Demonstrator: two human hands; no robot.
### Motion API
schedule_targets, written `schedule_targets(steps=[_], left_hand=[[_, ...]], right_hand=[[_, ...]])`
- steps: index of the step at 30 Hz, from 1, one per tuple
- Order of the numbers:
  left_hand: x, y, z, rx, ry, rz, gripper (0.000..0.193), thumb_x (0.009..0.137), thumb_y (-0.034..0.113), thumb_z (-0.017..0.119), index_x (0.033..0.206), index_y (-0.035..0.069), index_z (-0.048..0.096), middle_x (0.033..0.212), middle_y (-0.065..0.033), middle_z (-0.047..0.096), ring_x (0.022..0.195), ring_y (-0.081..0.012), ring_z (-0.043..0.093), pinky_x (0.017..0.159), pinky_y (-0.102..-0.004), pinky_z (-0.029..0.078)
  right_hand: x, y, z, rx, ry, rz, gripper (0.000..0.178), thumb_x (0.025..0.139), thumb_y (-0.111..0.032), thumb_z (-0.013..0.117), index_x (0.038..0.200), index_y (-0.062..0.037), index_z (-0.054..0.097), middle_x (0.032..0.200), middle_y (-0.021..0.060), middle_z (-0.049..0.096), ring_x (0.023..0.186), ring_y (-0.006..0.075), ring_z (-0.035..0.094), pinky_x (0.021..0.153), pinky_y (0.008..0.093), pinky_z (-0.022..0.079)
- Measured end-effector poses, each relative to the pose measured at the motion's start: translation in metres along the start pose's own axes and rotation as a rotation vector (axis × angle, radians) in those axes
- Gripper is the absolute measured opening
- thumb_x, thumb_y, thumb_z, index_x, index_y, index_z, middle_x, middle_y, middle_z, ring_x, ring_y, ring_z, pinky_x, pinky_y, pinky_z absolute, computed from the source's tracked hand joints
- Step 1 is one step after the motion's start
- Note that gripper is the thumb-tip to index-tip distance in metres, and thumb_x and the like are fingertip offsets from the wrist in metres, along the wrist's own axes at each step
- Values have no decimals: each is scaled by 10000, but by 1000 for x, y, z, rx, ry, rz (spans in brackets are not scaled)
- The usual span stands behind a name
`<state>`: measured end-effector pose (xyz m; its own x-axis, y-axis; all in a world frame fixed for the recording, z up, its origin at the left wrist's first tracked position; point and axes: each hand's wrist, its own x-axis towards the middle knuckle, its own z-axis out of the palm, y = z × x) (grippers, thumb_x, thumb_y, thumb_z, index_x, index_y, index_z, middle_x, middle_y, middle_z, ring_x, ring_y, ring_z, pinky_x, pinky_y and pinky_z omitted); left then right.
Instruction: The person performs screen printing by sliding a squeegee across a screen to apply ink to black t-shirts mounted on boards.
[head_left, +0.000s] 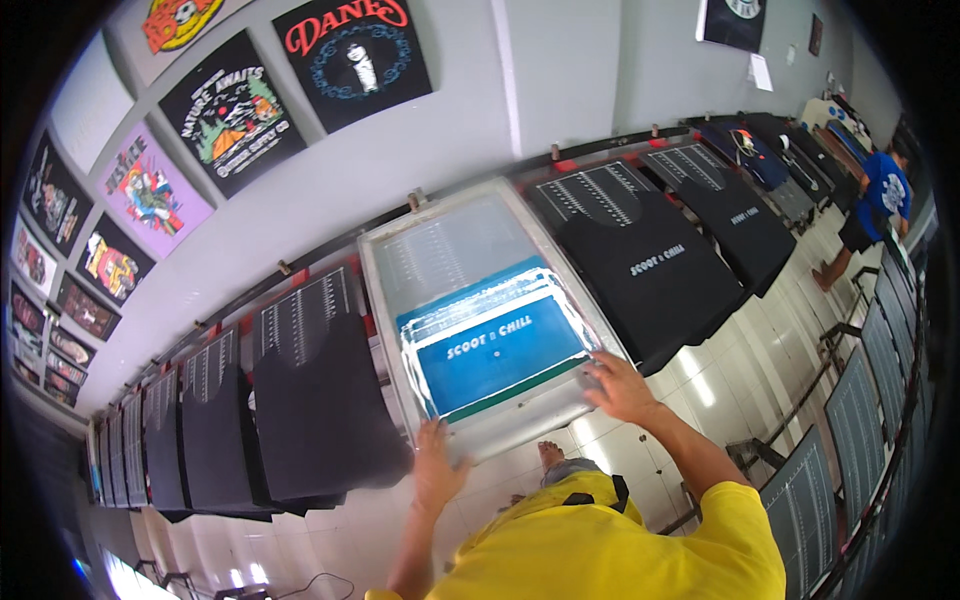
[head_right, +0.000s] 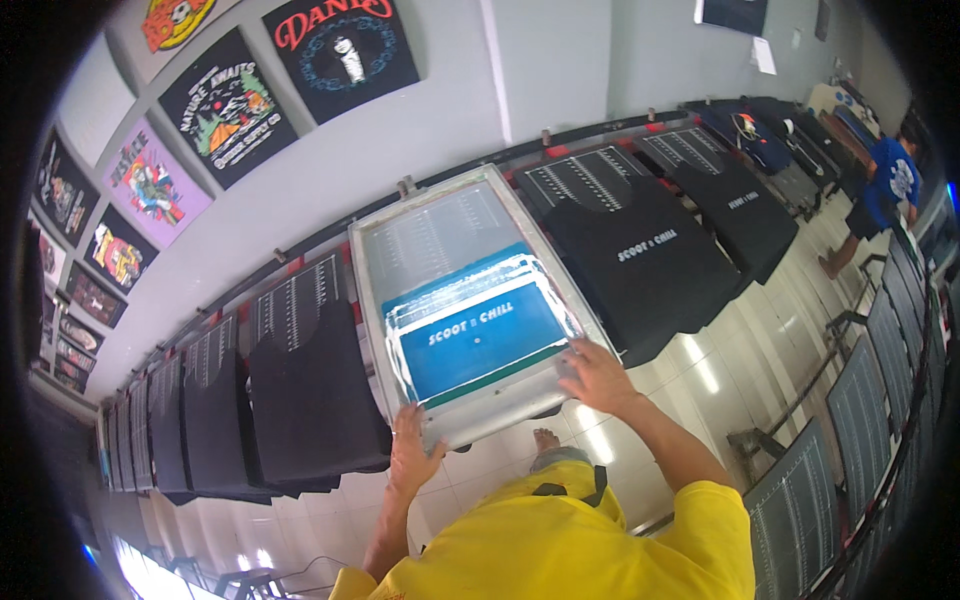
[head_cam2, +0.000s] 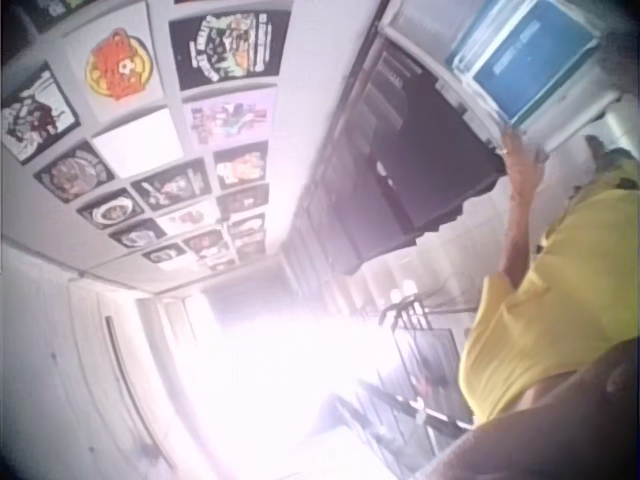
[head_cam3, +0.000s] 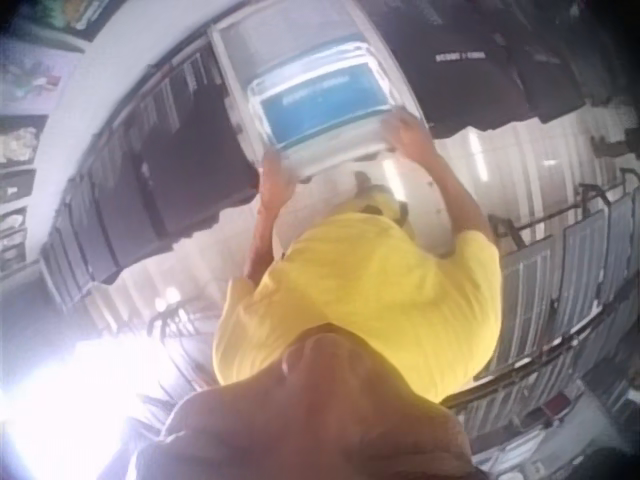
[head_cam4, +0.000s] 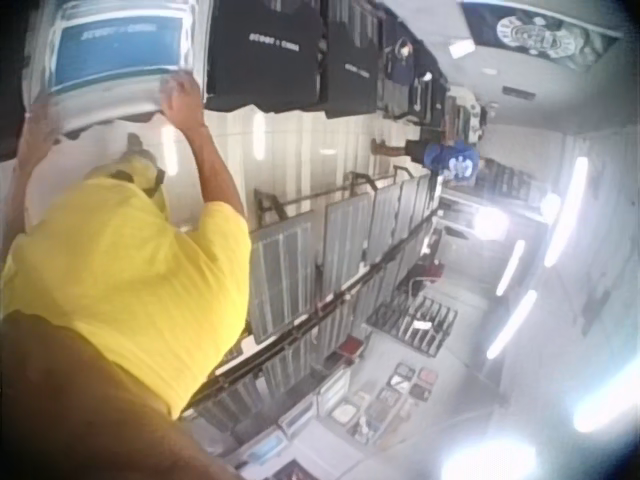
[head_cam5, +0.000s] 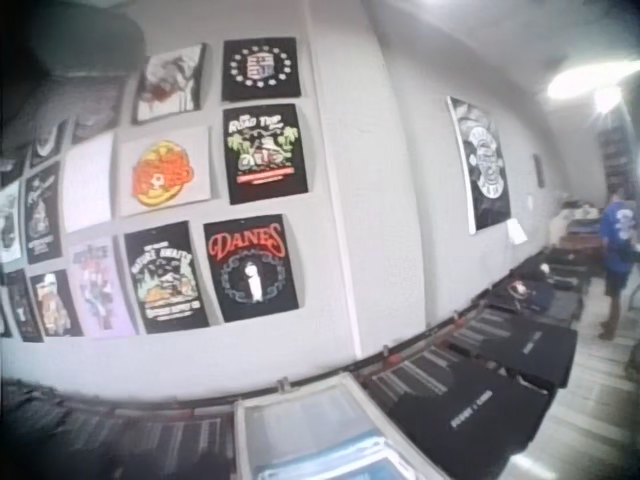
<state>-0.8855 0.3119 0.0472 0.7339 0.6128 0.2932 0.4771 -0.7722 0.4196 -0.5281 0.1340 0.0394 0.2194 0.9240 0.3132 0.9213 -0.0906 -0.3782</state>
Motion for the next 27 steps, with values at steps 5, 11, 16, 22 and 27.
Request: schedule_targets(steps=[5, 11, 16, 22, 27], left_hand=[[-8, -67, 20, -88, 244, -395, 390, 939, 153, 604, 1275, -41, 573, 1301, -262, 569, 1207, -419, 549, 1032, -466, 436], [-13, -95, 37, -163, 193, -571, 275, 959, 179, 561, 1052, -49, 683, 1030, -257, 682, 993, -415, 658, 877, -443, 522], [-14, -108, 44, -185, 205, -601, 256, 942, 193, 566, 1019, -7, 707, 952, -255, 688, 899, -409, 677, 787, -442, 525], [4, -110, 32, -312, 114, -674, 254, 944, 218, 611, 938, -21, 695, 682, -151, 583, 685, -179, 548, 629, -345, 469], [-2, -135, 41, -522, 67, -780, 321, 983, 255, 619, 1027, -43, 730, 764, -30, 681, 674, -90, 579, 616, -295, 491]], right_hand=[[12, 32, 8, 74, 178, 353, 383, 962, -260, 591, 1246, -3, 607, 1284, 207, 600, 1191, 383, 567, 1025, 436, 463], [18, 99, 55, 196, 289, 534, 296, 942, -156, 581, 1162, 28, 652, 1058, 222, 698, 957, 364, 681, 890, 420, 529], [30, 114, 70, 352, 399, 581, 185, 904, -61, 622, 1043, 33, 701, 880, 151, 716, 788, 228, 686, 745, 321, 533], [37, 128, 82, 410, 462, 530, 108, 901, -17, 626, 972, 49, 673, 806, 83, 679, 745, 126, 637, 699, 271, 507], [44, 128, 87, 516, 408, 702, 132, 889, -65, 620, 948, 43, 669, 798, 126, 675, 761, 182, 662, 712, 315, 512]])
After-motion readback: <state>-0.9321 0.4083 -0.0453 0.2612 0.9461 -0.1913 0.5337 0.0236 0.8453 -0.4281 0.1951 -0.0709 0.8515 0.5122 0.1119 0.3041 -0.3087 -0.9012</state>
